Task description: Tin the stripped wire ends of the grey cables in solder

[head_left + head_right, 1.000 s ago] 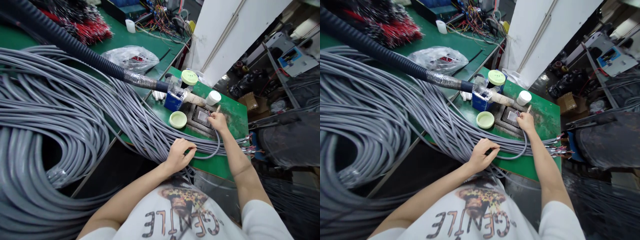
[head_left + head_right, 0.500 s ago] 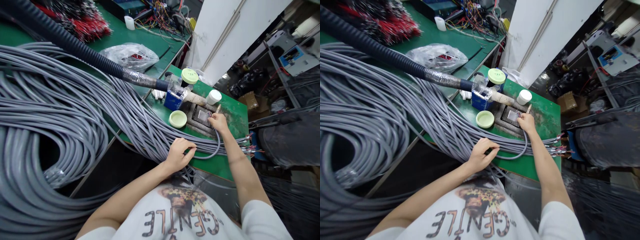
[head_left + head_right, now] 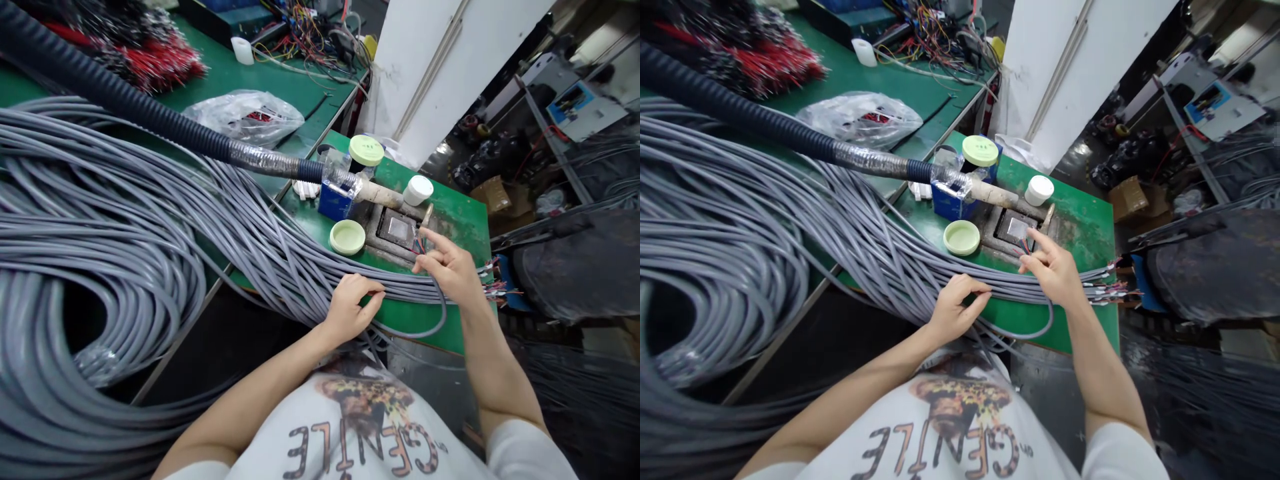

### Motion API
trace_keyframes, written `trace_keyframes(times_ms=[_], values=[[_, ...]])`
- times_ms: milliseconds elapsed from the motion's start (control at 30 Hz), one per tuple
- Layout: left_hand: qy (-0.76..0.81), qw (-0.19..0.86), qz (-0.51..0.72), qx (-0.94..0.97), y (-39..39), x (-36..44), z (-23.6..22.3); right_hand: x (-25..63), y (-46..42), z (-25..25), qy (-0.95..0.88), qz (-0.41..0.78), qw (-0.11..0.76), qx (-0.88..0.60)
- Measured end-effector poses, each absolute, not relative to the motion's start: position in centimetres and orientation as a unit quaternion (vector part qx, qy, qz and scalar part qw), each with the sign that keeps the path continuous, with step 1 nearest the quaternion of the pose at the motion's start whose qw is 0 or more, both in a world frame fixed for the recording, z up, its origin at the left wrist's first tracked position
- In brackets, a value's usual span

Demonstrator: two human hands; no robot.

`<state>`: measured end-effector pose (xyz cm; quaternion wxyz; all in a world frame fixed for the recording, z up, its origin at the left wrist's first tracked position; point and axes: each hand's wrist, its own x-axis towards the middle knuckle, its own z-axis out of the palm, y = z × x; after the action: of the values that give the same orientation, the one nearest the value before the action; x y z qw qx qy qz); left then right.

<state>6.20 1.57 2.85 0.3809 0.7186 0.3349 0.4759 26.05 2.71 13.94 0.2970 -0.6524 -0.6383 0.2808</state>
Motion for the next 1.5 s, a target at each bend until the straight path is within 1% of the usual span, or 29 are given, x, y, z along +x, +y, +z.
trace_keyframes(times_ms=[133, 500, 567, 667, 700, 733, 767, 833, 867, 900, 933, 967, 1033, 1133, 1200, 1300, 1400, 1500], values=[[0.337, 0.376, 0.474, 0.721, 1.5, 6.2, 2.9, 25.4, 1.3, 14.5, -0.655, 0.256, 0.272, -0.657], [0.336, 0.369, 0.472, 0.727, 1.5, 6.2, 2.9, 25.3, -0.3, 15.0, -0.658, 0.232, 0.261, -0.667], [0.334, 0.366, 0.476, 0.727, 1.5, 6.1, 2.8, 25.9, -1.6, 15.3, -0.634, 0.194, 0.282, -0.693], [0.335, 0.353, 0.459, 0.743, 1.5, 6.0, 2.8, 28.6, -5.7, 14.8, -0.542, 0.075, 0.328, -0.770], [0.333, 0.344, 0.443, 0.758, 1.5, 6.1, 2.8, 29.8, -7.7, 14.3, -0.502, 0.043, 0.324, -0.801], [0.326, 0.333, 0.422, 0.777, 1.6, 6.2, 2.9, 31.2, -9.8, 13.6, -0.464, 0.017, 0.297, -0.835], [0.314, 0.320, 0.399, 0.800, 1.6, 6.5, 2.9, 32.6, -12.2, 12.7, -0.427, -0.001, 0.244, -0.871], [0.279, 0.288, 0.351, 0.846, 1.5, 7.3, 2.9, 35.0, -17.0, 10.9, -0.366, 0.023, 0.085, -0.926], [0.262, 0.269, 0.329, 0.866, 1.4, 7.9, 3.0, 35.8, -19.2, 10.0, -0.336, 0.046, 0.020, -0.941], [0.248, 0.248, 0.308, 0.884, 1.2, 8.6, 3.0, 36.3, -21.1, 9.3, -0.310, 0.049, -0.008, -0.949], [0.238, 0.226, 0.286, 0.900, 1.0, 9.3, 3.1, 36.3, -22.6, 8.8, -0.306, 0.062, -0.007, -0.950], [0.231, 0.204, 0.263, 0.914, 0.8, 10.0, 3.2, 36.0, -23.5, 8.4, -0.310, 0.085, 0.009, -0.947], [0.221, 0.162, 0.215, 0.937, 0.2, 11.3, 3.6, 34.5, -23.9, 8.1, -0.349, 0.158, 0.070, -0.921], [0.220, 0.121, 0.171, 0.953, -0.6, 12.7, 4.0, 31.4, -21.3, 8.3, -0.431, 0.301, 0.143, -0.839], [0.229, 0.105, 0.164, 0.954, -0.7, 13.4, 4.1, 29.7, -18.9, 8.3, -0.459, 0.360, 0.184, -0.791], [0.238, 0.086, 0.162, 0.954, -0.2, 14.5, 3.7, 28.3, -16.1, 7.4, -0.436, 0.422, 0.259, -0.752], [0.227, 0.076, 0.168, 0.956, 0.4, 15.5, 3.3, 28.1, -14.6, 5.8, -0.376, 0.500, 0.341, -0.702], [0.209, 0.105, 0.185, 0.954, 0.6, 15.7, 3.5, 28.5, -13.7, 4.6, -0.291, 0.528, 0.426, -0.675]])
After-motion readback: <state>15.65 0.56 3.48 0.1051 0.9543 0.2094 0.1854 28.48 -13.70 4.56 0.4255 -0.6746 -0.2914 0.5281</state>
